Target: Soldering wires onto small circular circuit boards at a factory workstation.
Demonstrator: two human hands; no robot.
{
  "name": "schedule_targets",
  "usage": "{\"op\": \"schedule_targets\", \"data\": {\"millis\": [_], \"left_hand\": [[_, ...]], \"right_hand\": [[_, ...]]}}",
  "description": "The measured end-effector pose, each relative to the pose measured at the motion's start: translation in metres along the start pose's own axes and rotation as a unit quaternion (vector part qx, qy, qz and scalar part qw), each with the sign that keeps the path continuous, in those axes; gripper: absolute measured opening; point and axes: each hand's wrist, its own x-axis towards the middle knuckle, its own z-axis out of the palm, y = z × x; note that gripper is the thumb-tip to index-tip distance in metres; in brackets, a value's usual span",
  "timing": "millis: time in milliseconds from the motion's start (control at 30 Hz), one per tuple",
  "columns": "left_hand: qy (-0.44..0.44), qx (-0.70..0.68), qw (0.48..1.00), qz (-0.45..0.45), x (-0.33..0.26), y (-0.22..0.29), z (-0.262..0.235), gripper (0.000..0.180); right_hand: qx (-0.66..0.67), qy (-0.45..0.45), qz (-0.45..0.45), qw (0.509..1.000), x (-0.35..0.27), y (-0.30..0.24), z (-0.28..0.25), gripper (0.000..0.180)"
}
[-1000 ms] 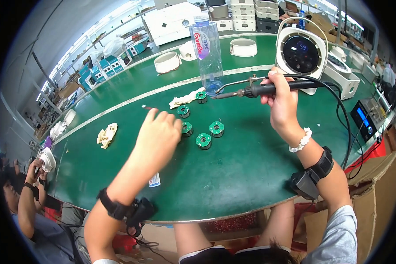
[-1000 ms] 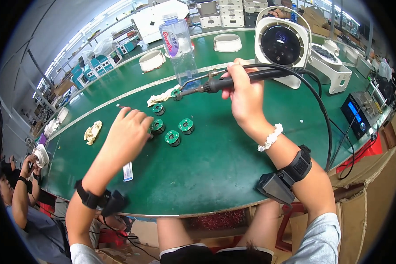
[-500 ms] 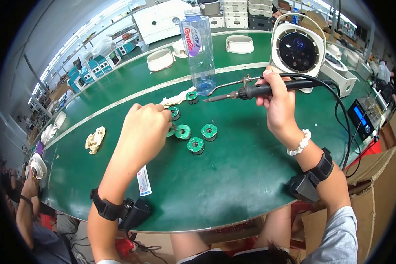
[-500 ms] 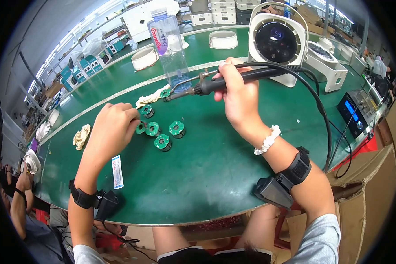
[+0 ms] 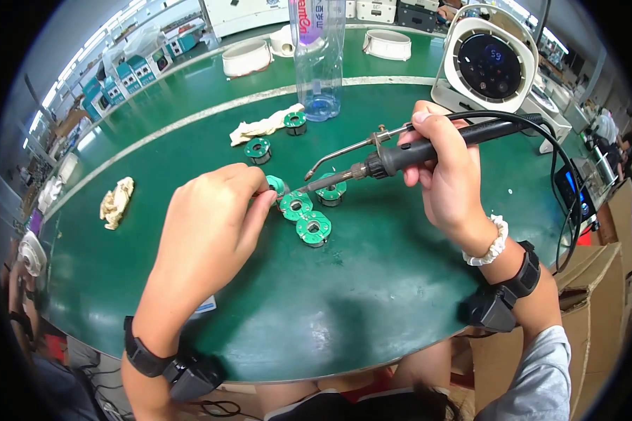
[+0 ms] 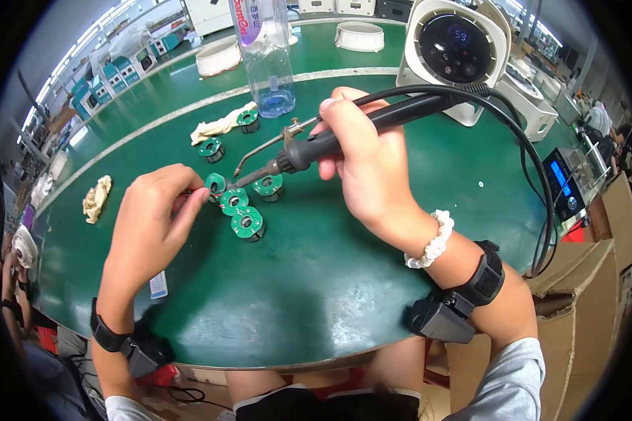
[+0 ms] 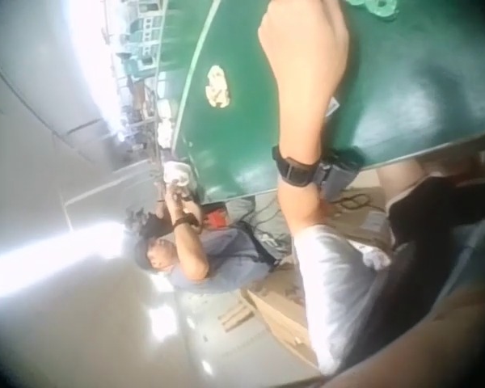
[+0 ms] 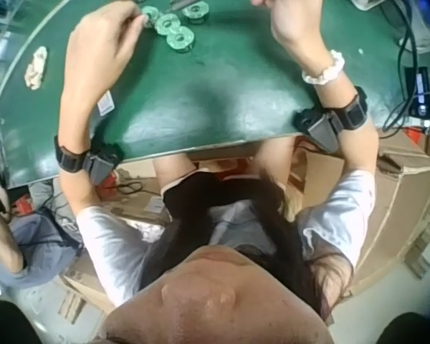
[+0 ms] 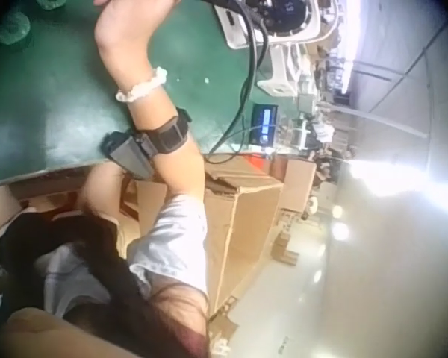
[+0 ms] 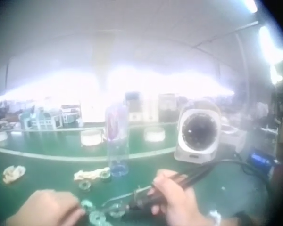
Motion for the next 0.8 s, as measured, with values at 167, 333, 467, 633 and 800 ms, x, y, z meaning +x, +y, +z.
{"op": "schedule_targets", "data": {"millis": [167,333,467,633,800], "left_hand": [[-0.015,0.017,0.999,-0.025,-0.004,0.004,-0.001,0.013],[0.003,0.004,1.0,-0.014,-0.003,0.005,0.001,0.013],[0.007,-0.011,1.0,-0.023,-0.003,0.006,0.003,0.014],[0.008,-0.012,0.999,-0.037,-0.006,0.01,-0.005,0.013],[0.033,-0.028,0.999,-0.006,-0.008,0.013,-0.018,0.008]], "right_hand": [[0.02,-0.009,0.045,0.999,-0.007,-0.003,0.004,0.026],[0.018,-0.028,0.055,0.998,-0.01,-0.001,0.006,0.028],[0.009,-0.039,0.048,0.998,-0.011,0.001,0.007,0.028],[0.011,-0.028,0.046,0.998,-0.011,0.0,0.006,0.028],[0.006,-0.029,0.046,0.998,-0.011,0.001,0.007,0.028]]}}
